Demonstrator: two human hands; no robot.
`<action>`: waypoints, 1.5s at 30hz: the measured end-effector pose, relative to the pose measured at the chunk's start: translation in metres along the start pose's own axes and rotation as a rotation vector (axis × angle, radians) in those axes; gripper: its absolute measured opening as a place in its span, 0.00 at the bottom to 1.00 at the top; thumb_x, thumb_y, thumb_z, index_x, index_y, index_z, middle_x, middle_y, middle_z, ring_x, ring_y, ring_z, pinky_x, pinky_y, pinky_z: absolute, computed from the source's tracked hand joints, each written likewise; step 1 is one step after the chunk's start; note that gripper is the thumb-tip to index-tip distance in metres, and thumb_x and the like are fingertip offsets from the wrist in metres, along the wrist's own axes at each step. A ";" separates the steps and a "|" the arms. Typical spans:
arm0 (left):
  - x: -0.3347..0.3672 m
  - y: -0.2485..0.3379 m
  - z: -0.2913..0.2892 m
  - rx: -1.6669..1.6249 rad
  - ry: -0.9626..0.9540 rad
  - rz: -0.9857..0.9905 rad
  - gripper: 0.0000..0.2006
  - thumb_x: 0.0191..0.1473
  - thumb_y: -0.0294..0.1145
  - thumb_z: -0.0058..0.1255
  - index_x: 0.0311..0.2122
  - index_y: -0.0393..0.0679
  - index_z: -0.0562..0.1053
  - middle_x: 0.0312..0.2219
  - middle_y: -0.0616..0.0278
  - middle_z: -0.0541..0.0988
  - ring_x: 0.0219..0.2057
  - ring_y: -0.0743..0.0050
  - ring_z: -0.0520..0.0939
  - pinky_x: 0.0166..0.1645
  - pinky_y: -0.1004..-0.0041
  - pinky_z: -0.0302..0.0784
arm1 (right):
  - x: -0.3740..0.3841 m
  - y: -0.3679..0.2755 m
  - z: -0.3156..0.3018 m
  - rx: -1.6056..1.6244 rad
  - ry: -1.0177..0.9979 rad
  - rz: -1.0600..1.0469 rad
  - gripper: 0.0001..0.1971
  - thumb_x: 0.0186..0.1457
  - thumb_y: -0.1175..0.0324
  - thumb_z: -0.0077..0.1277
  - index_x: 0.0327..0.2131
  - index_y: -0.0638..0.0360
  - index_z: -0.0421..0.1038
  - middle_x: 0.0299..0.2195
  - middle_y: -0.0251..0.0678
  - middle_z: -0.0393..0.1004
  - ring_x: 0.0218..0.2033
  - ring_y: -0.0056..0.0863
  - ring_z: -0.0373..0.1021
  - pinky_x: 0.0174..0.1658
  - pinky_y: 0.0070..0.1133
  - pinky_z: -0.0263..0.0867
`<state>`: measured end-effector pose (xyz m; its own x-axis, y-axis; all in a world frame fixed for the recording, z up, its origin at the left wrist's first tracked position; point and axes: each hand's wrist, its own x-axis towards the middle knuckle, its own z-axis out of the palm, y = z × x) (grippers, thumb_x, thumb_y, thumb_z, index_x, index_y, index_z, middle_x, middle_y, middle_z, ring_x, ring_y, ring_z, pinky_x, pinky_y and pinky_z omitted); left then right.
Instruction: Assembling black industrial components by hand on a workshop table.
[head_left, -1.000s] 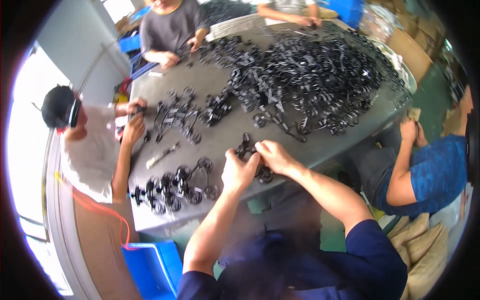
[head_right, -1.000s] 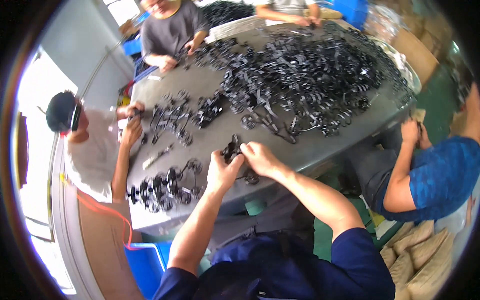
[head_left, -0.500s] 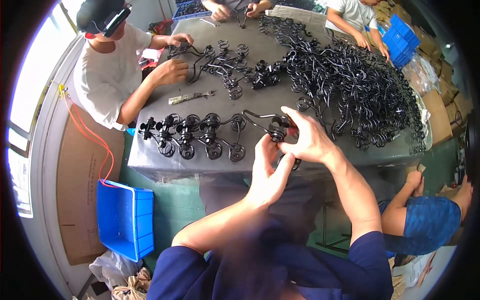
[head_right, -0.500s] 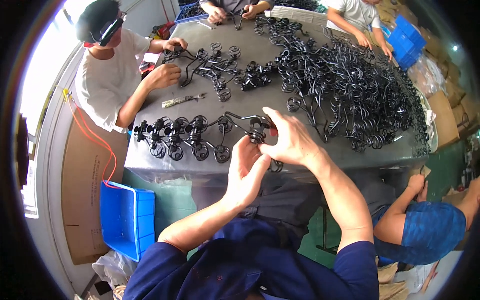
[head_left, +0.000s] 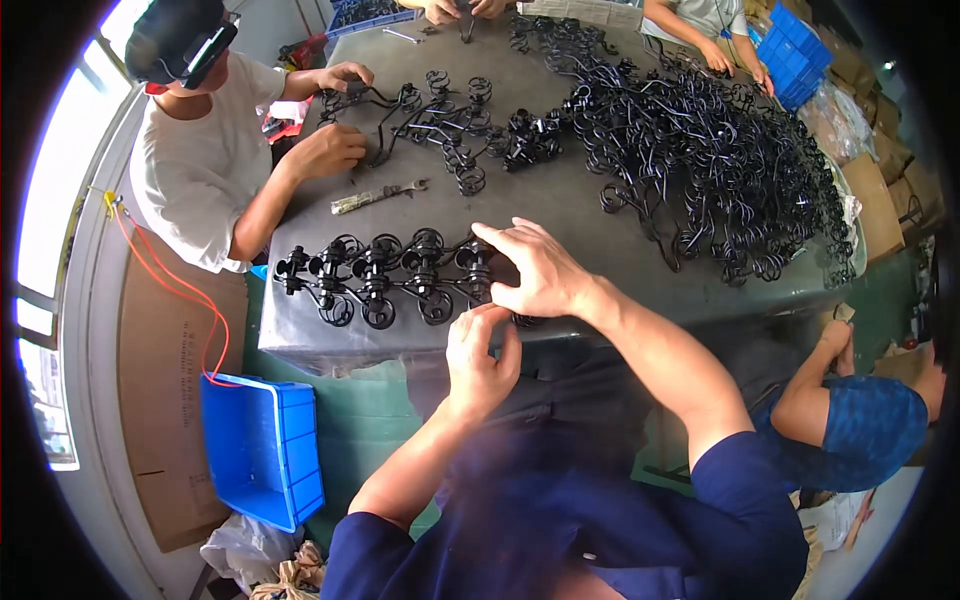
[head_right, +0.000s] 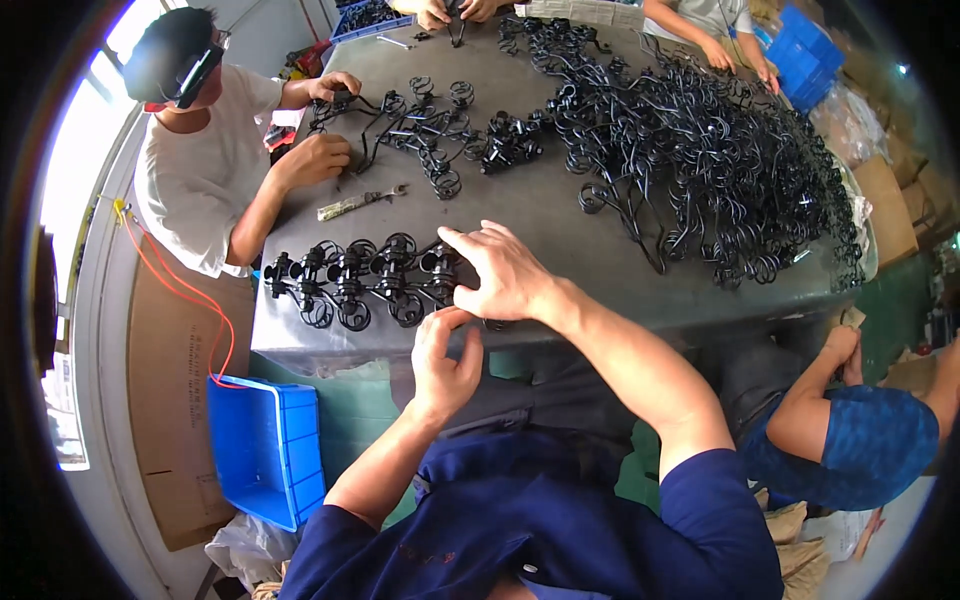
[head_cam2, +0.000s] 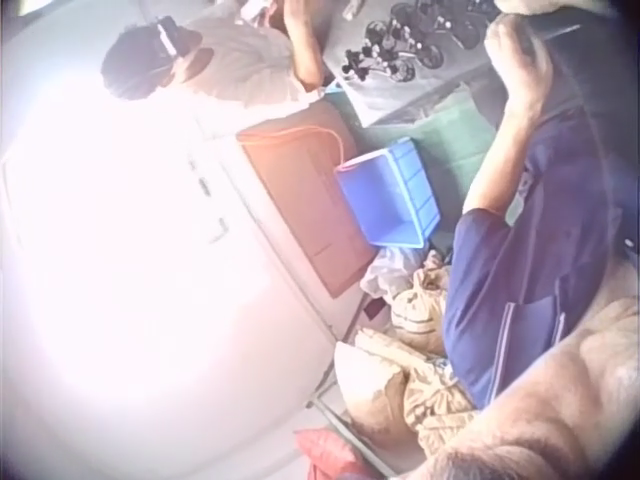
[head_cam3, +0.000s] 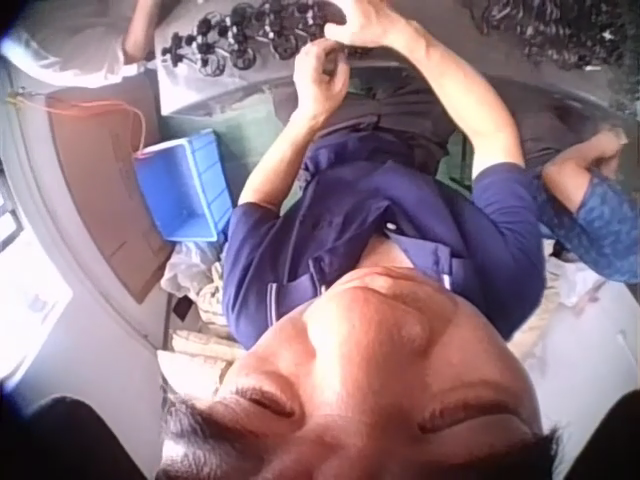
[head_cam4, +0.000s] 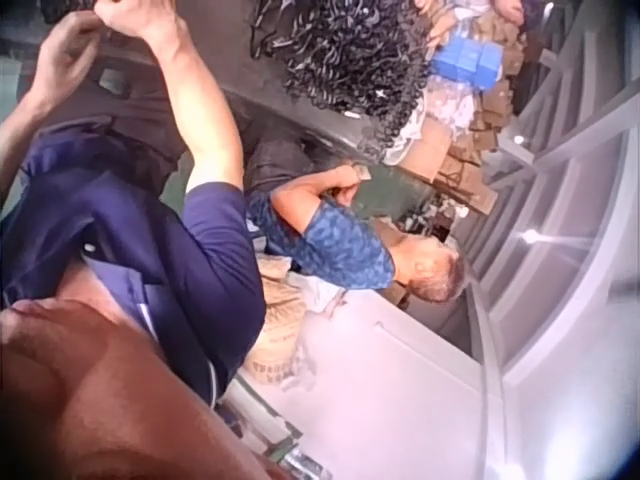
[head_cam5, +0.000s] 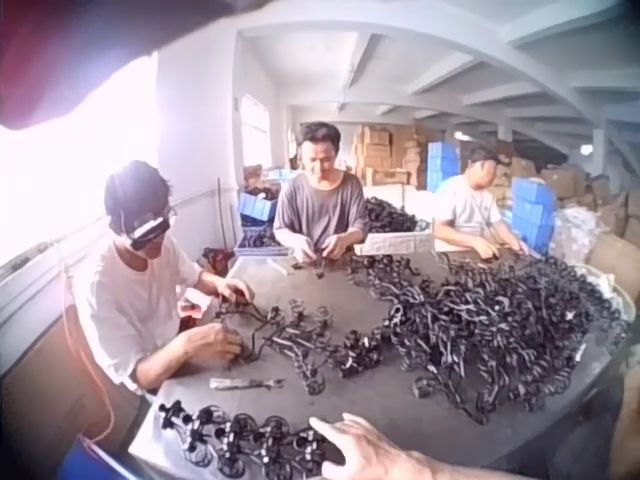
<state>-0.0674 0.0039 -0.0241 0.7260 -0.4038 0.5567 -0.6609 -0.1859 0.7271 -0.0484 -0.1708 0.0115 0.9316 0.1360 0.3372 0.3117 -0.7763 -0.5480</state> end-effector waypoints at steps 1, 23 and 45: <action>0.001 -0.001 0.000 0.000 -0.010 0.032 0.12 0.43 0.17 0.55 0.36 0.38 0.71 0.32 0.53 0.77 0.34 0.54 0.77 0.41 0.64 0.72 | -0.004 -0.003 0.003 -0.033 0.041 0.011 0.37 0.40 0.65 0.54 0.58 0.65 0.59 0.37 0.44 0.73 0.41 0.41 0.69 0.62 0.43 0.52; 0.010 0.034 0.008 -0.004 -0.107 0.186 0.15 0.40 0.17 0.56 0.37 0.39 0.72 0.35 0.55 0.78 0.36 0.55 0.78 0.42 0.65 0.72 | -0.112 0.106 -0.071 -0.478 0.493 0.562 0.36 0.44 0.77 0.56 0.59 0.68 0.53 0.49 0.55 0.65 0.50 0.50 0.64 0.54 0.36 0.62; 0.042 0.057 0.017 0.032 -0.280 0.353 0.24 0.39 0.19 0.58 0.46 0.37 0.69 0.44 0.49 0.75 0.45 0.48 0.76 0.50 0.60 0.72 | -0.148 0.015 -0.091 -0.176 0.605 0.363 0.32 0.38 0.82 0.57 0.53 0.57 0.67 0.42 0.39 0.72 0.25 0.26 0.65 0.31 0.22 0.68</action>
<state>-0.0778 -0.0392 0.0340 0.3784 -0.6734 0.6351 -0.8676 -0.0188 0.4969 -0.1986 -0.2584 0.0233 0.6882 -0.4740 0.5494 -0.0799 -0.8020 -0.5919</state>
